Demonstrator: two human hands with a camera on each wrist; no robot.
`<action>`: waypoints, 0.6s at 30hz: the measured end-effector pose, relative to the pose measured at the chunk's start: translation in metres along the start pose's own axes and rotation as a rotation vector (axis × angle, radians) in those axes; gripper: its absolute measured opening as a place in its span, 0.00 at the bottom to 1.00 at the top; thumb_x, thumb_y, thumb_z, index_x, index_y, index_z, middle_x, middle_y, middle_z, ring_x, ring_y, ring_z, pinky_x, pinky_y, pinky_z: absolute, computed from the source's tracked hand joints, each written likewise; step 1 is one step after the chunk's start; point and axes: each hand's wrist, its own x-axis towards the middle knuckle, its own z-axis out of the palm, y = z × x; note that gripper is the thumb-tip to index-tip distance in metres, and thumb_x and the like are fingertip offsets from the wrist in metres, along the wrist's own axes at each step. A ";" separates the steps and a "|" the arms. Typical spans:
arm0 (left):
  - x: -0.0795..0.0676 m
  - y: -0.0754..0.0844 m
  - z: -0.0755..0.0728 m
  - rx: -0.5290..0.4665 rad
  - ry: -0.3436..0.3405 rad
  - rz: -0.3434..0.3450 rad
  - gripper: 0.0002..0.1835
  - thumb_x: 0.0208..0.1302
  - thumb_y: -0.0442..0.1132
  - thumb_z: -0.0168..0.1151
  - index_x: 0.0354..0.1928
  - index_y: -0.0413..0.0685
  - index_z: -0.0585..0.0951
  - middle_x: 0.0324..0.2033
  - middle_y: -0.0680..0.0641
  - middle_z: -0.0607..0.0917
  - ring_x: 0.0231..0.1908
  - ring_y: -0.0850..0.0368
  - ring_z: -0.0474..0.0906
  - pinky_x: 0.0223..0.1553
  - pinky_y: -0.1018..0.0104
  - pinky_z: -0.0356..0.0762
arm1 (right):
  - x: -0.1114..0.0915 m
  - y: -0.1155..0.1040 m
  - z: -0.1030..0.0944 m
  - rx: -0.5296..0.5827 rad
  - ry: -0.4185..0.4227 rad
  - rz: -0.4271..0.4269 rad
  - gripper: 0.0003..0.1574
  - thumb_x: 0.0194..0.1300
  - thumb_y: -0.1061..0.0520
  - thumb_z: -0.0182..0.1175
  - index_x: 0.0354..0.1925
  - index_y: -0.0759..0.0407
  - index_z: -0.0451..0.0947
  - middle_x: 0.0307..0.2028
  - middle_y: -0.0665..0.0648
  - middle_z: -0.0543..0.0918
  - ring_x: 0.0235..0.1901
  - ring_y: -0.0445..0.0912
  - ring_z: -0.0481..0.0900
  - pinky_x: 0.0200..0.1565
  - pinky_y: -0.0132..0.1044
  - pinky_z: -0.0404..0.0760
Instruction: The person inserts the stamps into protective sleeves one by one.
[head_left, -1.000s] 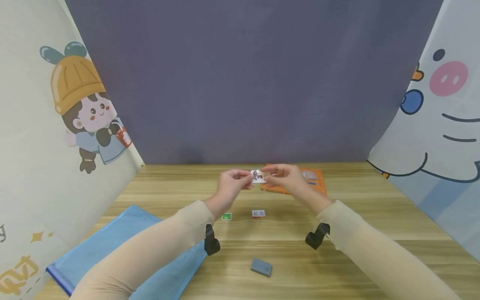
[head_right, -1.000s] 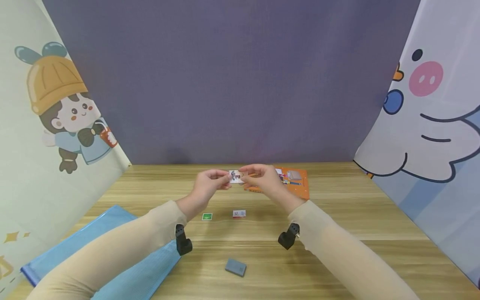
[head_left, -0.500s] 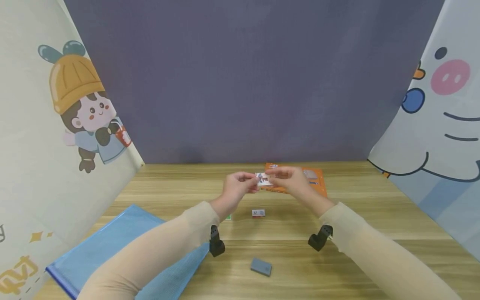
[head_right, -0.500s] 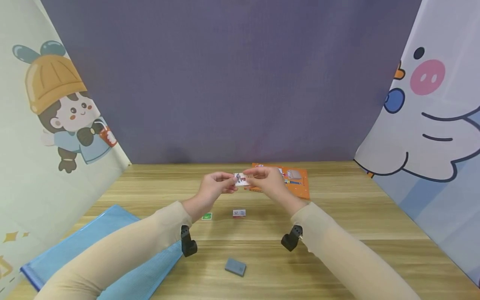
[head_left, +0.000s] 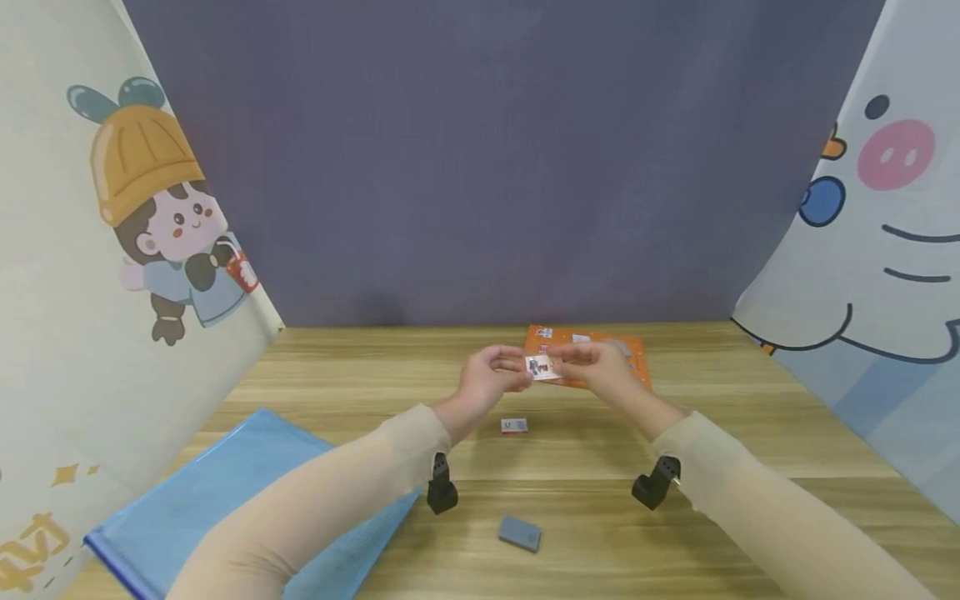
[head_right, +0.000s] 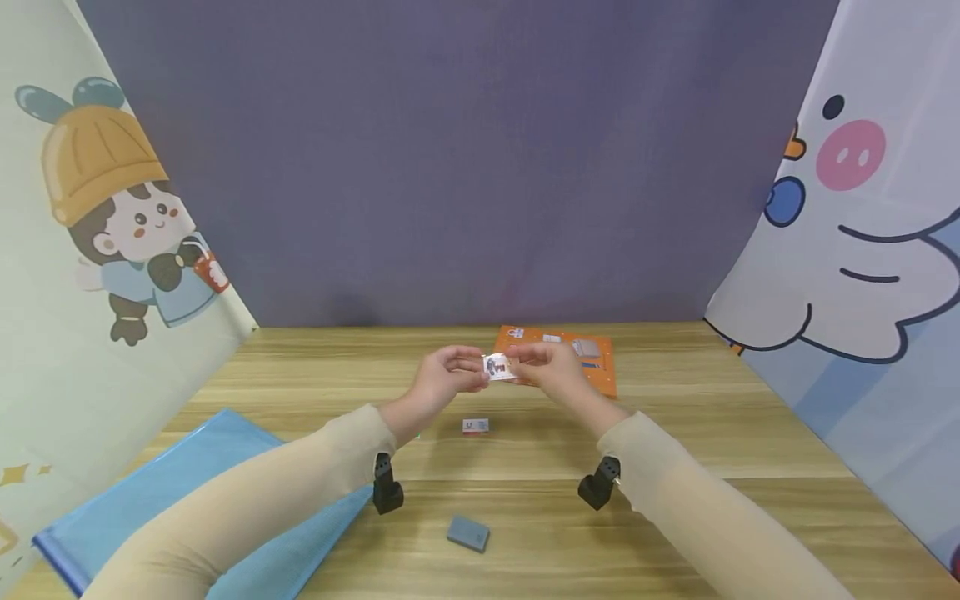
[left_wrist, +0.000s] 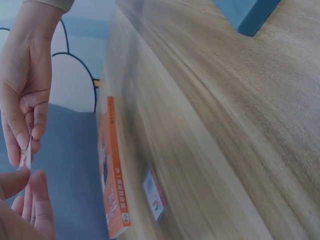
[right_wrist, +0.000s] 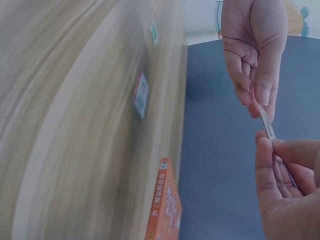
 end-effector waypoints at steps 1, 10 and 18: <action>0.001 -0.001 0.001 0.018 -0.008 0.006 0.26 0.53 0.26 0.70 0.56 0.40 0.77 0.41 0.41 0.85 0.32 0.58 0.84 0.42 0.64 0.86 | -0.001 0.001 -0.001 0.001 -0.002 0.006 0.24 0.65 0.60 0.63 0.58 0.67 0.75 0.58 0.66 0.78 0.45 0.45 0.84 0.54 0.42 0.82; 0.006 -0.012 0.015 0.136 -0.061 0.040 0.28 0.48 0.20 0.69 0.55 0.39 0.78 0.42 0.40 0.83 0.38 0.54 0.82 0.42 0.67 0.85 | -0.007 0.017 -0.011 -0.011 -0.015 0.089 0.25 0.66 0.59 0.61 0.59 0.66 0.74 0.52 0.66 0.81 0.40 0.45 0.85 0.59 0.51 0.78; 0.011 -0.025 0.023 0.182 -0.096 0.020 0.22 0.48 0.21 0.70 0.49 0.38 0.81 0.39 0.40 0.84 0.34 0.58 0.82 0.41 0.68 0.85 | -0.011 0.032 -0.015 0.040 -0.012 0.121 0.28 0.63 0.62 0.64 0.60 0.69 0.73 0.45 0.62 0.84 0.38 0.42 0.84 0.52 0.43 0.83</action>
